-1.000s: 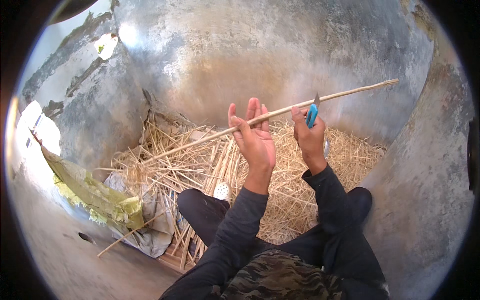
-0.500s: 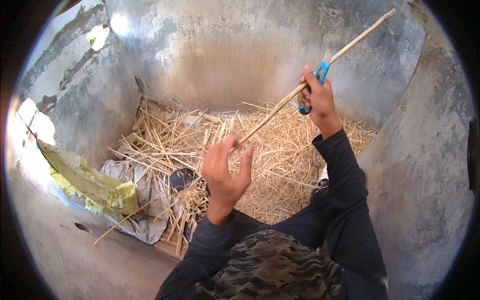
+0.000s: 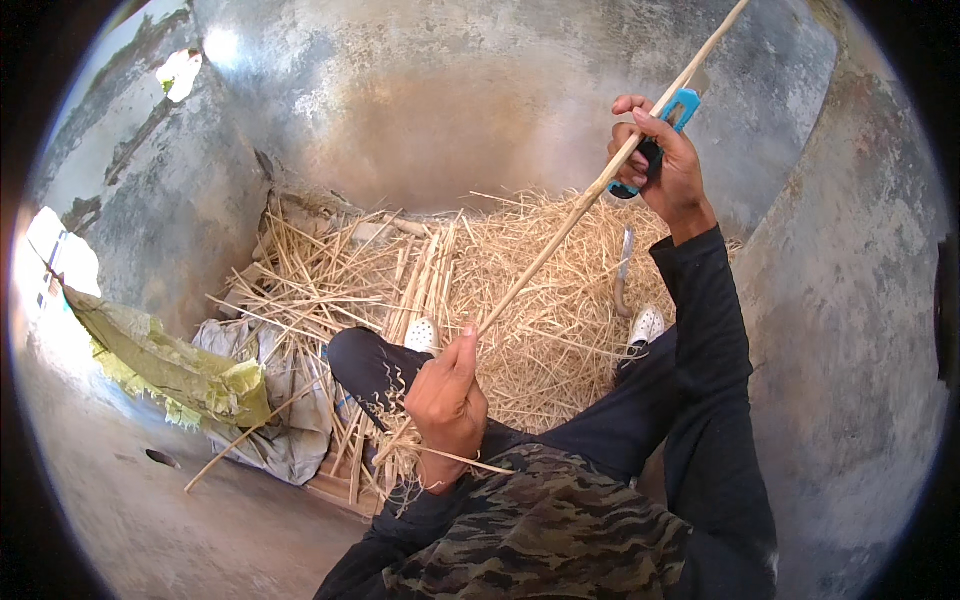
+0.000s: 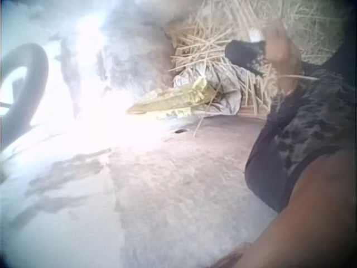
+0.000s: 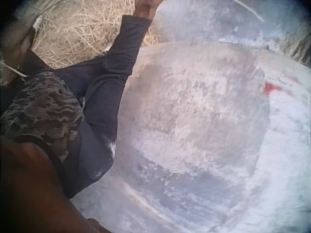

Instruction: The person sits on a straw-covered floor and uses a blue utility knife to strip bark from thin wooden sticks. They hold each stick with one hand and scrape along its length with the knife, then place the peeled sticks aside.

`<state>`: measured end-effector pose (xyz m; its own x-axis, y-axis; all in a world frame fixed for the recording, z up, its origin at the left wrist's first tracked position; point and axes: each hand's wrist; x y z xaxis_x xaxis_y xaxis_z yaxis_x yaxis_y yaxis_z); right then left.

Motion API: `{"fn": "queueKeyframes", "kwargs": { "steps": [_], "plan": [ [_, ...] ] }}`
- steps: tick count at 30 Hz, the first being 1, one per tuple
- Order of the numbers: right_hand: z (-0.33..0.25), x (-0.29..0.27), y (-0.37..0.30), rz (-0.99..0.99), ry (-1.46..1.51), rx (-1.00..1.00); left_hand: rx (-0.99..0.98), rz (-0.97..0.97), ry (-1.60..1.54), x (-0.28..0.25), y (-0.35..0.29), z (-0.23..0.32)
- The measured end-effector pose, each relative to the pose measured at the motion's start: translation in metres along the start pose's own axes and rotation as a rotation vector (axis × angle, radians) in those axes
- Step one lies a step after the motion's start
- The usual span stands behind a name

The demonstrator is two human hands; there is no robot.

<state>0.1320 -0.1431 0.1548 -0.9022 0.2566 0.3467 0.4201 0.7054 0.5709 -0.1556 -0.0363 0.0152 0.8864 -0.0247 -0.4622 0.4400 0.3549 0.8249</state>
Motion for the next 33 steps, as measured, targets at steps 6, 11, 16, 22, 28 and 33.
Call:
{"fn": "queueKeyframes", "kwargs": {
  "steps": [6, 11, 16, 22, 28, 33],
  "plan": [
    [0.002, -0.001, 0.003, -0.042, 0.080, -0.020, 0.021, 0.090, -0.023, 0.000, 0.000, -0.001],
    [0.007, -0.001, 0.002, -0.154, 0.154, -0.063, 0.048, 0.138, 0.001, 0.000, -0.002, -0.006],
    [0.008, 0.008, 0.000, -0.238, 0.162, -0.107, 0.033, 0.240, -0.036, 0.003, -0.006, -0.012],
    [0.002, 0.020, -0.005, -0.255, 0.135, -0.125, -0.008, 0.269, -0.027, 0.000, -0.011, -0.013],
    [0.006, 0.025, -0.006, -0.247, 0.112, -0.147, -0.025, 0.253, -0.048, 0.004, -0.015, -0.016],
    [0.010, 0.020, -0.004, -0.048, 0.030, -0.126, -0.216, 0.041, -0.176, 0.011, -0.013, -0.013]
  ]
}}
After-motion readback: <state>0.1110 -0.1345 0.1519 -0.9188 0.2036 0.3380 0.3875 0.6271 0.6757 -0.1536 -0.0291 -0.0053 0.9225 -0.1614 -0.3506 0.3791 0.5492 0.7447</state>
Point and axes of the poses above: each hand's wrist, its own y-axis towards the middle knuckle, its own x-axis out of the palm, z = x × y, and after that the axes turned 9 degrees about y, right-handed
